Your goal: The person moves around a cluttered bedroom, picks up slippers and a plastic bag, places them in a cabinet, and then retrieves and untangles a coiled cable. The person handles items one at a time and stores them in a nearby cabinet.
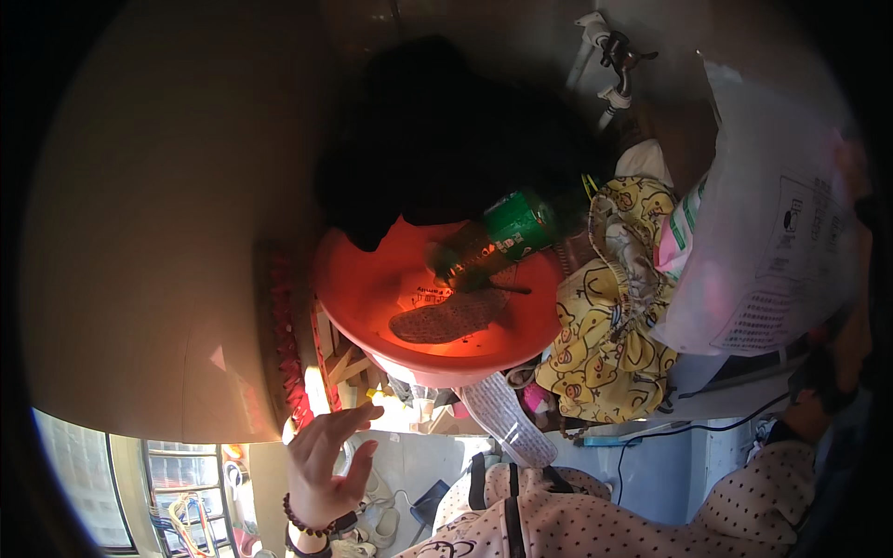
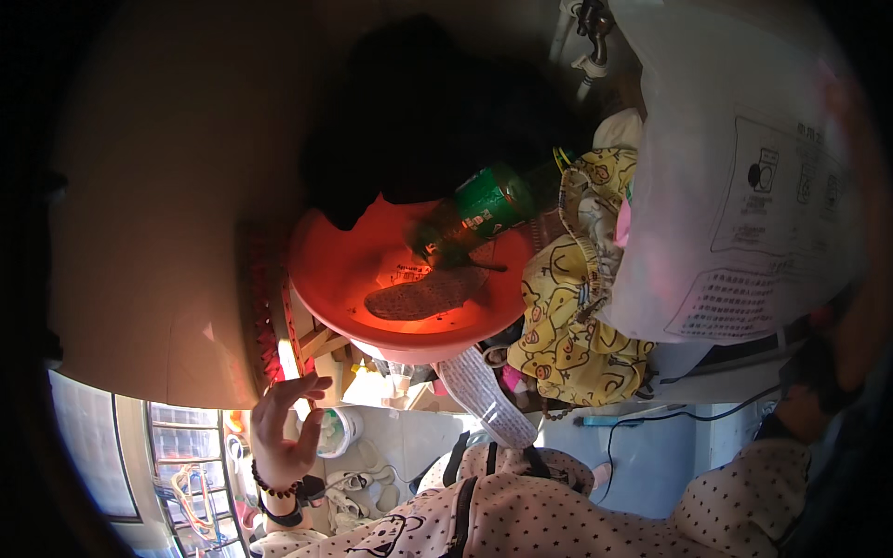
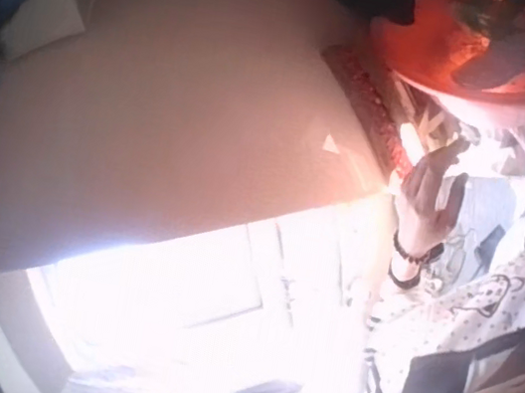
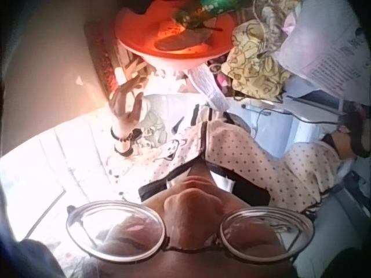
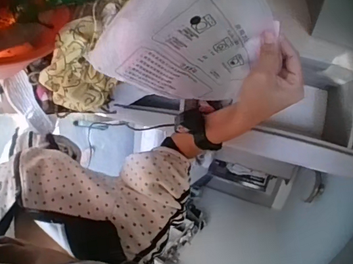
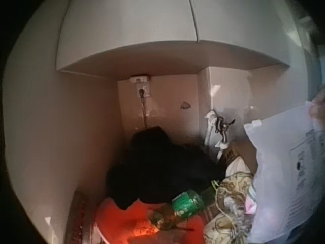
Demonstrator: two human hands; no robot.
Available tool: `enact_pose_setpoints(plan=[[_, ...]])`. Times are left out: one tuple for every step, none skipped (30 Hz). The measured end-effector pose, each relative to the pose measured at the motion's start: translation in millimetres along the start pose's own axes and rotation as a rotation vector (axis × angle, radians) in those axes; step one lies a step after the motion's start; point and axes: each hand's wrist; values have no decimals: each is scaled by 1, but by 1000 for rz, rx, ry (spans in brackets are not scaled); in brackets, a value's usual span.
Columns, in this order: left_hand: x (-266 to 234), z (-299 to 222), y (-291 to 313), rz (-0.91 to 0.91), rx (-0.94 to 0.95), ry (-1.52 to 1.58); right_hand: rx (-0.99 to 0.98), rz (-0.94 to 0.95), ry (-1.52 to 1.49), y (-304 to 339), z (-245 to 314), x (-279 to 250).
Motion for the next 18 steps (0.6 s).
enact_pose_setpoints(plan=[[-5, -6, -8, 13, 22, -17, 29, 17, 9, 8, -5, -6], [-7, -11, -18, 14, 76, -34, 57, 34, 18, 15, -11, -12], [-7, -16, -26, 32, 80, -54, 46, 26, 40, 21, -16, -17], [-5, -21, -33, 39, 90, -105, 33, 17, 63, 25, -20, -21], [-1, -25, -39, 41, 125, -123, 20, 7, 87, 29, -23, -25], [4, -28, -43, 48, 147, -135, 33, -3, 80, 32, -25, -30], [9, -32, -47, 60, 162, -154, 46, -13, 74, 35, -25, -34], [15, -35, -47, 89, 133, -162, 59, -21, 70, 38, -24, -37], [19, -37, -48, 86, 161, -180, 137, -63, 44, 42, -23, -41], [25, -38, -49, 87, 184, -207, 215, -106, 20, 48, -21, -44], [29, -39, -49, 93, 203, -238, 229, -98, 62, 52, -20, -47], [32, -41, -48, 102, 170, -225, 242, -90, 104, 56, -21, -51], [34, -43, -45, 89, 163, -200, 193, -26, 216, 61, -22, -54], [35, -45, -42, 85, 152, -178, 203, 26, 333, 61, -26, -58], [38, -47, -41, 91, 142, -155, 200, 45, 279, 62, -32, -62], [39, -48, -38, 93, 134, -158, 319, 24, 274, 54, -41, -67], [40, -51, -36, 95, 127, -120, 238, 63, 211, 54, -46, -73], [42, -52, -34, 102, 137, -92, 267, 66, 212, 55, -51, -77]])
Point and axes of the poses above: each hand's wrist, its own y-axis away from the middle knuckle, its own x-axis out of the palm, z = x × y, and after that the axes turned 4 degrees about -z, right-handed
